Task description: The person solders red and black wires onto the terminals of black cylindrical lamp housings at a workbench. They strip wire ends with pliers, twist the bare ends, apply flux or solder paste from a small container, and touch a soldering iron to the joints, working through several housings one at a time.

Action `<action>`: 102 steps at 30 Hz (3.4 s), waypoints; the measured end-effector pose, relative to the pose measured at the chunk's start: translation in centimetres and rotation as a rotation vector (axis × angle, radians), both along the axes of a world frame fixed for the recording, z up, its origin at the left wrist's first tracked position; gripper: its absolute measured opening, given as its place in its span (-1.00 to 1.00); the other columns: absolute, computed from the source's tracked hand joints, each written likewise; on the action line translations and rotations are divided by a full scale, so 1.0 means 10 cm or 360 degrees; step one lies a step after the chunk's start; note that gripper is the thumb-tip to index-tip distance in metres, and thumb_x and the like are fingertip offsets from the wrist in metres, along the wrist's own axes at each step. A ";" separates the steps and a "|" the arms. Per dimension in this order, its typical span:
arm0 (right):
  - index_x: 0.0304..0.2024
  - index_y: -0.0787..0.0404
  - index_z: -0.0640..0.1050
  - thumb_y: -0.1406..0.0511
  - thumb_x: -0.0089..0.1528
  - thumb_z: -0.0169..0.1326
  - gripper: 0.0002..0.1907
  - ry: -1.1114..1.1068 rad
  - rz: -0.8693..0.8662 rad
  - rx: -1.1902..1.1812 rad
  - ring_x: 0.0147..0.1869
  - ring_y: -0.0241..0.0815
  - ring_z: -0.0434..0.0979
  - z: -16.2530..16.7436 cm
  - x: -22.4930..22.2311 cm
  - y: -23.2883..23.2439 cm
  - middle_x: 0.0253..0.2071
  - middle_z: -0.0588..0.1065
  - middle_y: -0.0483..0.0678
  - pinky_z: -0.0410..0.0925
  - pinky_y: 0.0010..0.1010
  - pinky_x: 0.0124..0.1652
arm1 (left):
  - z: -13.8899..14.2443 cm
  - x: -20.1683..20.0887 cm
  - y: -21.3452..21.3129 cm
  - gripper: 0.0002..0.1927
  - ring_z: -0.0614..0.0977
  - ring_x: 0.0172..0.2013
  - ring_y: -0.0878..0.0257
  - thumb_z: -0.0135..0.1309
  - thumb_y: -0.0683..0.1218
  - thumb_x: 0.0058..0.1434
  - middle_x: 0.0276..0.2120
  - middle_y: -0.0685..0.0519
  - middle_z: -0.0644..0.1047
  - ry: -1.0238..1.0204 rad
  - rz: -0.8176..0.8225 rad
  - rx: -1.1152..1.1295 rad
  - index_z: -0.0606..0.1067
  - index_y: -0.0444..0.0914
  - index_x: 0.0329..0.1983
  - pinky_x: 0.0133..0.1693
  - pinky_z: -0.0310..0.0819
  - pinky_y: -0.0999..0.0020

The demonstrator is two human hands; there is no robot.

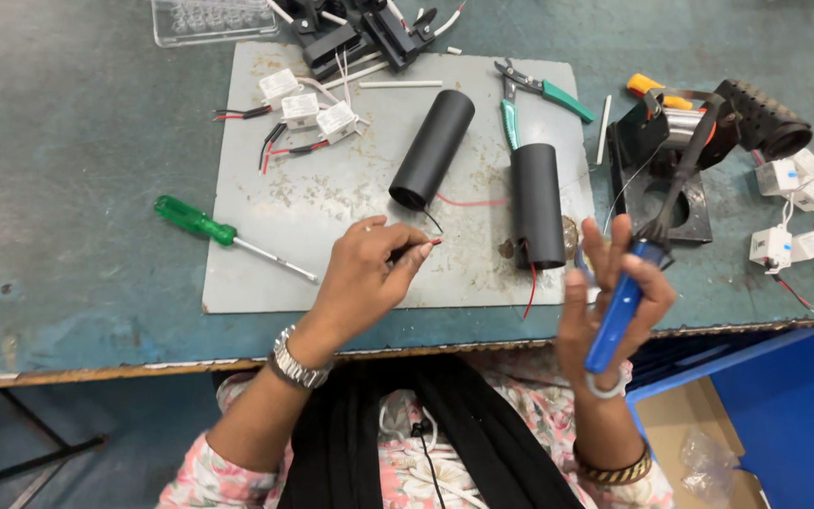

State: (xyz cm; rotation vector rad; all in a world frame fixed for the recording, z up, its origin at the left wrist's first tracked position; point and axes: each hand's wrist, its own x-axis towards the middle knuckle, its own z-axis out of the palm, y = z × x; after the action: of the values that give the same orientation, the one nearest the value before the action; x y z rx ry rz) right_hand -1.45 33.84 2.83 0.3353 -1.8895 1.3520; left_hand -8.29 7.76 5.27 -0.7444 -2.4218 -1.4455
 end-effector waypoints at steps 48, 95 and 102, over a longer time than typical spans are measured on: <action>0.57 0.14 0.09 -0.40 -0.09 0.23 0.39 -0.1804 -0.0162 0.1923 0.51 0.36 0.06 0.73 -2.60 0.14 0.46 0.09 0.38 0.10 0.12 0.29 | -0.01 0.70 -0.51 -0.82 0.47 -0.59 0.55 0.18 -0.15 0.24 -0.58 0.16 0.57 -0.0888 0.0320 0.0609 0.65 -0.37 -0.20 -0.54 0.36 0.55; 0.23 0.36 0.37 0.53 -0.16 -0.10 -0.19 -0.1020 0.1282 0.0472 0.23 -0.08 0.53 0.63 0.03 -0.45 0.38 0.40 0.14 0.36 -0.22 0.28 | 0.10 0.78 -0.16 -0.85 0.60 -0.53 0.28 0.18 -0.14 0.25 -0.45 -0.02 0.63 -0.0396 0.0236 0.0490 0.63 -0.34 -0.24 -0.49 0.40 0.38; 0.29 0.36 0.32 0.54 -0.14 -0.10 -0.15 -0.1039 0.1360 0.0278 0.23 -0.06 0.49 0.55 0.09 -0.42 0.41 0.33 0.24 0.32 -0.19 0.30 | 0.11 0.77 -0.16 -0.86 0.62 -0.50 0.26 0.17 -0.14 0.27 -0.43 -0.02 0.63 -0.0305 0.0237 0.0507 0.62 -0.33 -0.22 -0.47 0.41 0.37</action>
State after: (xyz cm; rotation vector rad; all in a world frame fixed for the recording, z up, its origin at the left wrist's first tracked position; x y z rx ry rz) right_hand -0.56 29.65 8.33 0.9639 -2.5519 2.0214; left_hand -0.55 6.16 6.39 -0.3621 -2.2364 -1.8506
